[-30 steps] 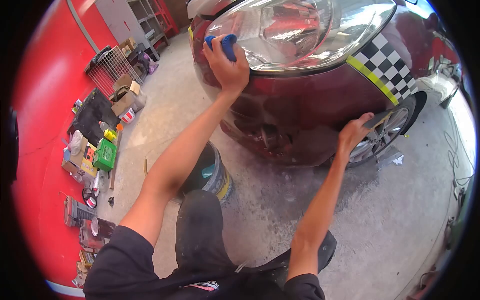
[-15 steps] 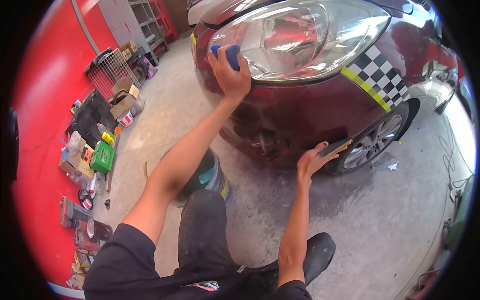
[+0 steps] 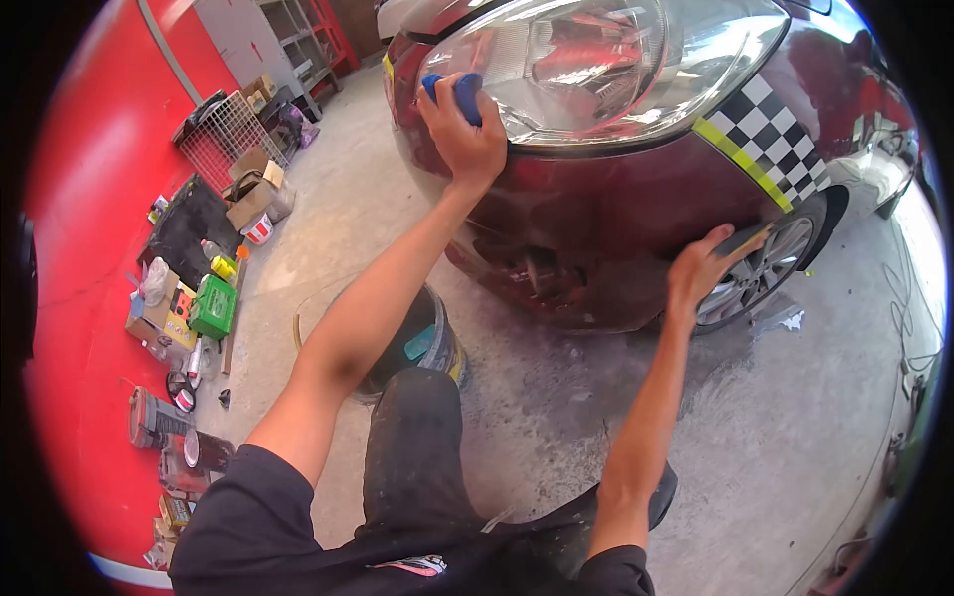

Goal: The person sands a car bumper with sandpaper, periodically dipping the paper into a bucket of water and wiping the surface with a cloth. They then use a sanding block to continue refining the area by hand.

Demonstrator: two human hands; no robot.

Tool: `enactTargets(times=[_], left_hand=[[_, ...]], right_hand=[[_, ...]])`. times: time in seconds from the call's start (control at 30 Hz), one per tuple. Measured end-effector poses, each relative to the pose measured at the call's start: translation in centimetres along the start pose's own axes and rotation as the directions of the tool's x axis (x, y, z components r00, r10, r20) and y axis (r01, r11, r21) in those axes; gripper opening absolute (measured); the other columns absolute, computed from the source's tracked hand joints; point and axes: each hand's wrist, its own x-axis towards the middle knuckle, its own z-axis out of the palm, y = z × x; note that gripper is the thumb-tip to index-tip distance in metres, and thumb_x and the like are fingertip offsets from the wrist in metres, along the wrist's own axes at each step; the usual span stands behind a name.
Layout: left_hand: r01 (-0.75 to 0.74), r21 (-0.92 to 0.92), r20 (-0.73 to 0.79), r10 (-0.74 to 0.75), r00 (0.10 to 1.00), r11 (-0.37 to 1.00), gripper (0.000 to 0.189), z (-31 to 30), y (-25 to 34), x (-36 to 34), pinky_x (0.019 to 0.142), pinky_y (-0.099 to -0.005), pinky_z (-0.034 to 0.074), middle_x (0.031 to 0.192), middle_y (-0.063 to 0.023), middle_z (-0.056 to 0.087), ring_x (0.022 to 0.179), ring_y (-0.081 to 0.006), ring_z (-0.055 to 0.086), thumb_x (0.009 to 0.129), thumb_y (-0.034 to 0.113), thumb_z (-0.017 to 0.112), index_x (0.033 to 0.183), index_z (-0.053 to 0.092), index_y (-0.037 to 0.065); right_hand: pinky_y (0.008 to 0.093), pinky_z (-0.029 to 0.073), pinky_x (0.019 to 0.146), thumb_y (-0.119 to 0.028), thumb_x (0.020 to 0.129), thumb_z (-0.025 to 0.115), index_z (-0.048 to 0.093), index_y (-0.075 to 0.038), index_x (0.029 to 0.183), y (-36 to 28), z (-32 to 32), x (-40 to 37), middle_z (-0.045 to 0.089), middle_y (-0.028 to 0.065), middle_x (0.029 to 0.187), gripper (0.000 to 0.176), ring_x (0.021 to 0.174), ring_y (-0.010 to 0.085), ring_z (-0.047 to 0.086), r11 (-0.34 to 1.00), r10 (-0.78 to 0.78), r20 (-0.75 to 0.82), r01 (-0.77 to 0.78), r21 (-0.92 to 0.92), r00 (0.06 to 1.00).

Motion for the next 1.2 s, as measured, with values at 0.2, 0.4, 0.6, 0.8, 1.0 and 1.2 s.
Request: enactTargets(times=[0.2,0.4,0.6,0.8,1.0,1.2], left_hand=[[-0.006,0.046,-0.009,0.007,1.0,0.999,0.032,-0.1,0.1,0.1,0.1,-0.0547,0.043,0.116,-0.0259,0.055,0.11,-0.0461,0.053,0.09,0.017,0.065,0.117,0.06,0.002],[-0.013,0.001,-0.003,0.013,1.0,1.0,0.031,0.0,-0.1,0.1,0.099,-0.0546,0.043,0.116,-0.0257,0.055,0.11,-0.046,0.053,0.09,0.017,0.065,0.117,0.06,0.002],[-0.001,0.005,-0.005,0.001,1.0,1.0,0.032,0.0,0.0,0.1,0.099,-0.0545,0.043,0.116,-0.026,0.055,0.11,-0.0465,0.053,0.09,0.017,0.065,0.117,0.06,0.002],[-0.034,0.022,-0.007,0.034,0.999,0.999,0.031,0.0,-0.1,0.1,0.099,-0.0546,0.043,0.116,-0.0262,0.055,0.111,-0.0468,0.052,0.09,0.016,0.066,0.117,0.06,0.002],[-0.024,-0.019,-0.027,0.024,0.999,1.0,0.034,0.0,0.0,0.2,0.094,-0.0578,0.04,0.107,-0.0258,0.053,0.103,-0.0475,0.051,0.086,0.014,0.067,0.117,0.058,0.003],[-0.019,0.017,0.009,0.019,1.0,1.0,0.03,-0.2,0.0,0.1,0.096,-0.0547,0.043,0.114,-0.0248,0.054,0.109,-0.0454,0.052,0.089,0.014,0.065,0.117,0.06,0.002]], right_hand=[[0.0461,0.015,0.131,-0.031,0.114,0.042,0.015,0.011,0.164,0.8,0.1,-7.1,0.017,0.0312,0.172,0.071,0.161,0.0425,0.018,0.953,-0.198,-0.003,0.192,-0.234,0.98],[0.0488,0.012,0.131,-0.038,0.115,0.036,0.007,0.01,0.165,0.0,0.8,1.2,0.014,0.031,0.173,0.075,0.162,0.0432,0.011,0.99,0.056,-0.051,-0.062,-0.127,0.997],[0.0482,0.012,0.131,-0.049,0.115,0.027,0.008,0.011,0.165,0.7,0.9,-6.3,0.011,0.0307,0.173,0.08,0.161,0.0472,0.009,0.973,-0.064,0.026,0.068,-0.22,0.998],[0.0461,0.01,0.132,-0.051,0.114,0.027,0.007,0.008,0.166,0.8,0.3,3.9,0.011,0.0284,0.174,0.081,0.161,0.046,0.01,0.916,0.313,0.046,-0.288,-0.28,0.949],[0.0486,0.014,0.131,-0.059,0.112,0.03,0.012,0.005,0.167,0.8,0.6,-5.0,0.013,0.0287,0.174,0.086,0.159,0.0498,0.012,0.988,-0.071,0.02,0.073,-0.136,0.997],[0.052,0.017,0.13,-0.051,0.113,0.031,0.011,0.012,0.164,2.0,0.3,4.7,0.019,0.0325,0.171,0.083,0.158,0.0499,0.016,0.963,0.186,-0.041,-0.19,-0.192,0.982]])
